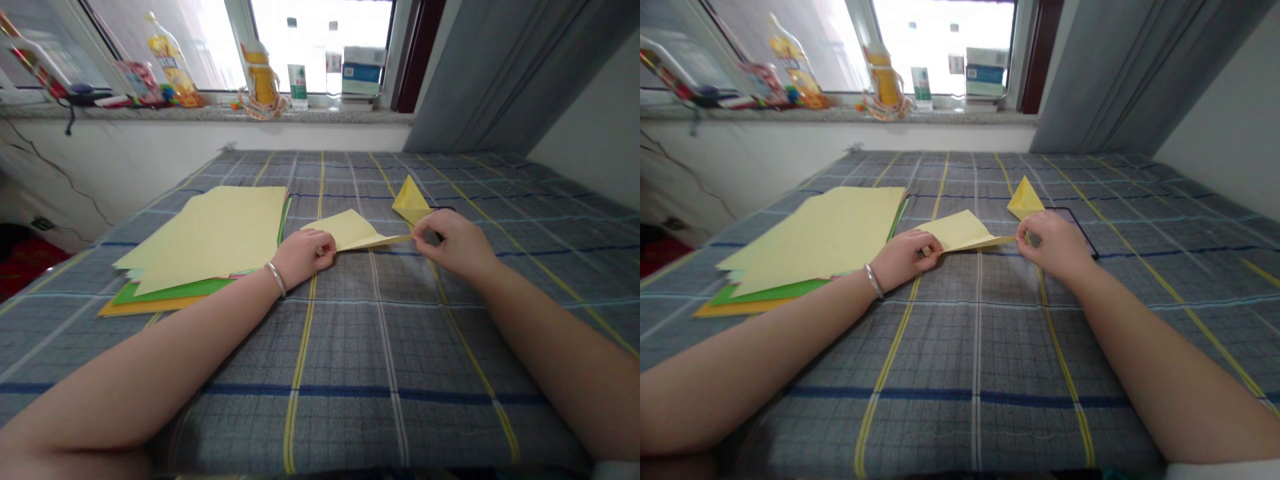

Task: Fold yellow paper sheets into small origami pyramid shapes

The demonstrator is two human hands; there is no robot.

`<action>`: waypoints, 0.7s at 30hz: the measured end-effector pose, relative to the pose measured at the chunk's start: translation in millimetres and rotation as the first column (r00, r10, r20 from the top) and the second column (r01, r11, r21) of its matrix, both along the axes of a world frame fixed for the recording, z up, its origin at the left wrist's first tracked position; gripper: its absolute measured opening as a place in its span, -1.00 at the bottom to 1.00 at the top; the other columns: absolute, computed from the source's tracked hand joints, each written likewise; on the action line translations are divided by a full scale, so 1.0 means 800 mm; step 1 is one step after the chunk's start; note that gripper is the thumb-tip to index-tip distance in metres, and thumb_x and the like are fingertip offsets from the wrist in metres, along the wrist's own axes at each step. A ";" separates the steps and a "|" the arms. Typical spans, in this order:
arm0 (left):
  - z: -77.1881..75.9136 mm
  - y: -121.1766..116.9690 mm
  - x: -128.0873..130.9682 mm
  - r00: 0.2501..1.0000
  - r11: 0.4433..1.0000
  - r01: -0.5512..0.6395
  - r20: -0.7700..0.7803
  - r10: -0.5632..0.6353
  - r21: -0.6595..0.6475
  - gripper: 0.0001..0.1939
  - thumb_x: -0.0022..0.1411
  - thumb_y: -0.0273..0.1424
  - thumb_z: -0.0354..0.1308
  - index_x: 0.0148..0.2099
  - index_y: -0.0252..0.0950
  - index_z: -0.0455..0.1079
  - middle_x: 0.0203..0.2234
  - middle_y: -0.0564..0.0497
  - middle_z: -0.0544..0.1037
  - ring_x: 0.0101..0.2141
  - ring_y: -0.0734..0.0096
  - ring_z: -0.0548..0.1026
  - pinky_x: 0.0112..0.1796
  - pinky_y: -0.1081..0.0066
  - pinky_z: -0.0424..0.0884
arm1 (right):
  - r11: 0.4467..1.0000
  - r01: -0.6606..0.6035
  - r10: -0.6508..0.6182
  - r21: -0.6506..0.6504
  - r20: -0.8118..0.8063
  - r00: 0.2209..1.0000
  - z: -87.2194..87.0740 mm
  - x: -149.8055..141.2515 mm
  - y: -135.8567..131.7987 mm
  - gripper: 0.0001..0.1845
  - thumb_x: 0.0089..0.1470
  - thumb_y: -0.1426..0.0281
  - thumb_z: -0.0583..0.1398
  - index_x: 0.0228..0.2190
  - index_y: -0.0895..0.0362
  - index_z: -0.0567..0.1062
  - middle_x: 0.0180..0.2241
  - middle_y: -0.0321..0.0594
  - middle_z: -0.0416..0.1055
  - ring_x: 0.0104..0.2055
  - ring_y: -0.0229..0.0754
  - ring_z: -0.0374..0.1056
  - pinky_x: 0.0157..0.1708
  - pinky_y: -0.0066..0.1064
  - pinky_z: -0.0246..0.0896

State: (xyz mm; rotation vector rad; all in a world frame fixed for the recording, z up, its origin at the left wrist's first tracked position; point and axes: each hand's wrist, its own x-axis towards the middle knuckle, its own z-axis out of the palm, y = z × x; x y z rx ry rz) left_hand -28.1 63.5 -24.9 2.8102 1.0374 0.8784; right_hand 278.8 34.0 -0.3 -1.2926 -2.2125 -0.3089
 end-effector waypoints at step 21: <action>0.003 -0.021 0.024 0.955 0.906 0.249 -0.240 -0.172 0.341 -0.80 0.38 -0.30 -0.01 -0.25 -0.25 0.37 -0.34 0.06 0.54 -0.34 0.41 0.45 -0.21 0.38 0.32 | 0.978 -0.204 0.210 -0.051 0.175 0.962 -0.016 -0.093 -0.039 -0.78 0.20 0.29 0.11 -0.42 0.10 0.48 -0.37 -0.22 0.50 -0.27 -0.12 0.36 -0.31 -0.32 0.14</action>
